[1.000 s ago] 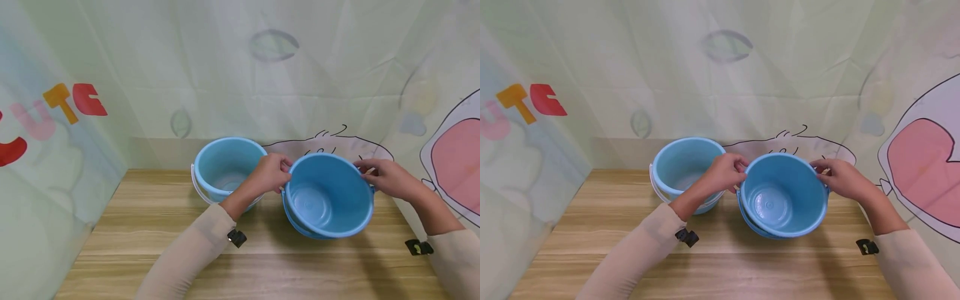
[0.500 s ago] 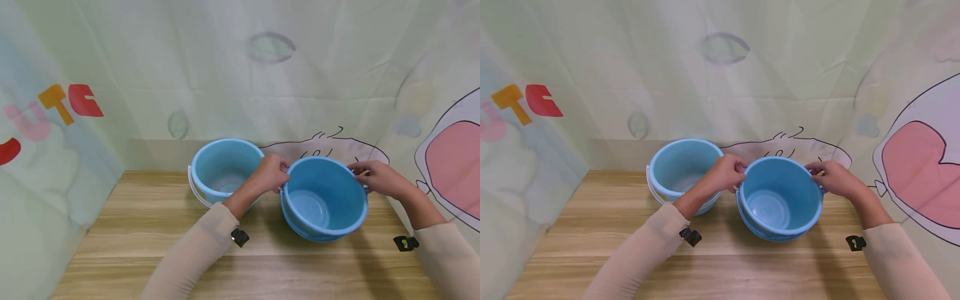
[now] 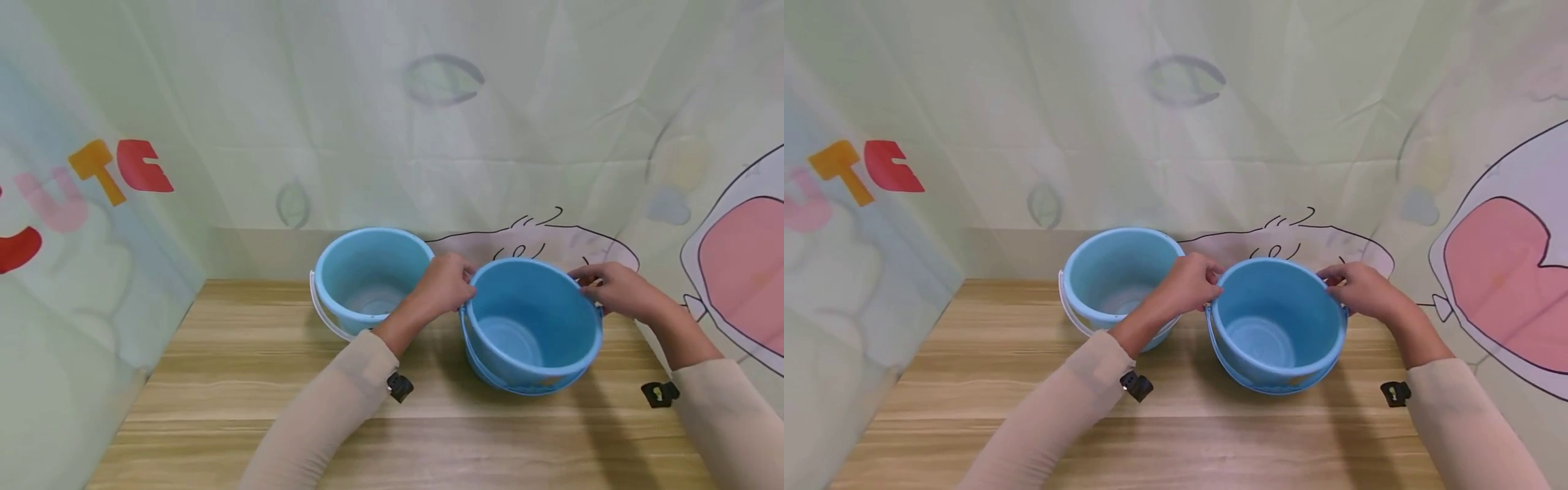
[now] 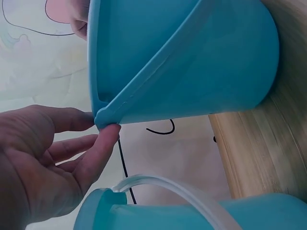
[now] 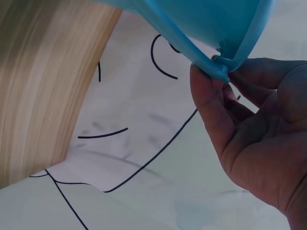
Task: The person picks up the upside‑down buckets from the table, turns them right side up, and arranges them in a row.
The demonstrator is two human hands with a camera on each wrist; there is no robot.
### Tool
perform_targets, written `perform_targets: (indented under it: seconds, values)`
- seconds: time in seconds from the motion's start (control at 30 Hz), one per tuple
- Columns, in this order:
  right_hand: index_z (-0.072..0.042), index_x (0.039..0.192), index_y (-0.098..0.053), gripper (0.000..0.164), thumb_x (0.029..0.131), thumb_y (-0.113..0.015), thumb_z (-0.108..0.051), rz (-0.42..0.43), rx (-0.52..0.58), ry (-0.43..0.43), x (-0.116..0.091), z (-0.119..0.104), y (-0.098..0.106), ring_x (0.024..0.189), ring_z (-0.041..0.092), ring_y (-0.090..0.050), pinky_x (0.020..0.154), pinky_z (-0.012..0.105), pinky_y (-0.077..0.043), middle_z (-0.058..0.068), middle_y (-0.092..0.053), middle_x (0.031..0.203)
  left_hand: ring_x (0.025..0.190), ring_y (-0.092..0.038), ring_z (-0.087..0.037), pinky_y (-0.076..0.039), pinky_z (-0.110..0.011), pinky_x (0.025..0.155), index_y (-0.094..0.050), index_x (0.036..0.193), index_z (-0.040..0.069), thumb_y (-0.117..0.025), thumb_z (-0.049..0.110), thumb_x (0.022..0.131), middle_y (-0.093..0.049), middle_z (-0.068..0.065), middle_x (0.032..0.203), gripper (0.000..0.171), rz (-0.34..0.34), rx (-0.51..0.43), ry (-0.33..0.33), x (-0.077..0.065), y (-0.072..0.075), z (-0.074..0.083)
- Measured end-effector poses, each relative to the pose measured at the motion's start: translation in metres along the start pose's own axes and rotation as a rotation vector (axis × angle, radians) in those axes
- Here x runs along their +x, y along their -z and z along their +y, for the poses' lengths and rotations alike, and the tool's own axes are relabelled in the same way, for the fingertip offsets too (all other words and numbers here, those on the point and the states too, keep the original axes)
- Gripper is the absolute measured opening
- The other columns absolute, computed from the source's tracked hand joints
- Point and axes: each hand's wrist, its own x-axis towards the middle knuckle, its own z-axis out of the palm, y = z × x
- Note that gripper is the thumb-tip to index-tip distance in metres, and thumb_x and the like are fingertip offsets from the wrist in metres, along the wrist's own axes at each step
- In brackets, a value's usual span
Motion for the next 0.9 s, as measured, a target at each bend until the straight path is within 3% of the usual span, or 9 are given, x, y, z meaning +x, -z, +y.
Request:
perform_targets:
  seconds: [0.23, 0.47, 0.57, 0.63, 0.77, 0.9]
  values:
    - [0.014, 0.139, -0.053, 0.042, 0.102, -0.053, -0.006, -0.005, 0.011, -0.016, 0.001, 0.003, -0.002, 0.085, 0.022, -0.07, 0.067, 0.04, -0.064, 0.03, -0.063, 0.115, 0.073, -0.069, -0.017, -0.059, -0.025, 0.064, -0.075, 0.12, 0.003, -0.07, 0.01, 0.098, -0.073, -0.008, 0.09, 0.024, 0.013, 0.054, -0.007, 0.001, -0.005, -0.001]
    - [0.011, 0.138, -0.054, 0.041, 0.104, -0.054, -0.011, 0.057, -0.024, -0.019, -0.002, 0.0, -0.007, 0.085, 0.025, -0.072, 0.066, 0.04, -0.064, 0.034, -0.062, 0.12, 0.062, -0.056, -0.015, -0.044, -0.022, 0.054, -0.074, 0.099, 0.004, -0.068, 0.014, 0.099, -0.059, -0.006, 0.071, 0.011, 0.029, 0.116, -0.074, -0.007, -0.002, -0.003]
    - [0.011, 0.138, -0.054, 0.044, 0.106, -0.055, -0.019, 0.112, -0.073, -0.003, -0.006, -0.002, -0.011, 0.089, 0.035, -0.073, 0.07, 0.044, -0.065, 0.035, -0.062, 0.123, 0.069, -0.057, -0.014, -0.046, -0.024, 0.059, -0.072, 0.102, 0.007, -0.07, 0.02, 0.098, -0.06, -0.003, 0.077, 0.014, 0.033, 0.152, -0.098, -0.013, 0.002, -0.004]
    - [0.01, 0.141, -0.052, 0.049, 0.107, -0.055, -0.025, 0.147, -0.1, 0.004, -0.011, -0.003, -0.014, 0.098, 0.045, -0.072, 0.075, 0.05, -0.064, 0.036, -0.061, 0.128, 0.078, -0.06, -0.014, -0.05, -0.025, 0.067, -0.071, 0.112, 0.008, -0.072, 0.024, 0.098, -0.066, -0.001, 0.087, 0.022, 0.03, 0.17, -0.111, -0.018, 0.004, -0.004]
    - [0.008, 0.15, -0.041, 0.06, 0.108, -0.052, -0.033, 0.176, -0.101, 0.007, -0.023, -0.002, -0.019, 0.123, 0.058, -0.058, 0.086, 0.06, -0.059, 0.037, -0.051, 0.144, 0.102, -0.066, -0.017, -0.058, -0.034, 0.088, -0.064, 0.135, 0.009, -0.072, 0.026, 0.098, -0.072, -0.004, 0.118, 0.042, 0.008, 0.155, -0.13, -0.026, 0.005, -0.005]
    - [0.003, 0.16, -0.025, 0.07, 0.108, -0.052, -0.037, 0.183, -0.069, 0.007, -0.035, 0.002, -0.026, 0.132, 0.064, -0.045, 0.089, 0.068, -0.053, 0.038, -0.037, 0.155, 0.126, -0.064, -0.022, -0.056, -0.042, 0.103, -0.055, 0.148, 0.011, -0.074, 0.029, 0.096, -0.066, -0.006, 0.14, 0.058, 0.003, 0.142, -0.124, -0.034, 0.002, -0.008]
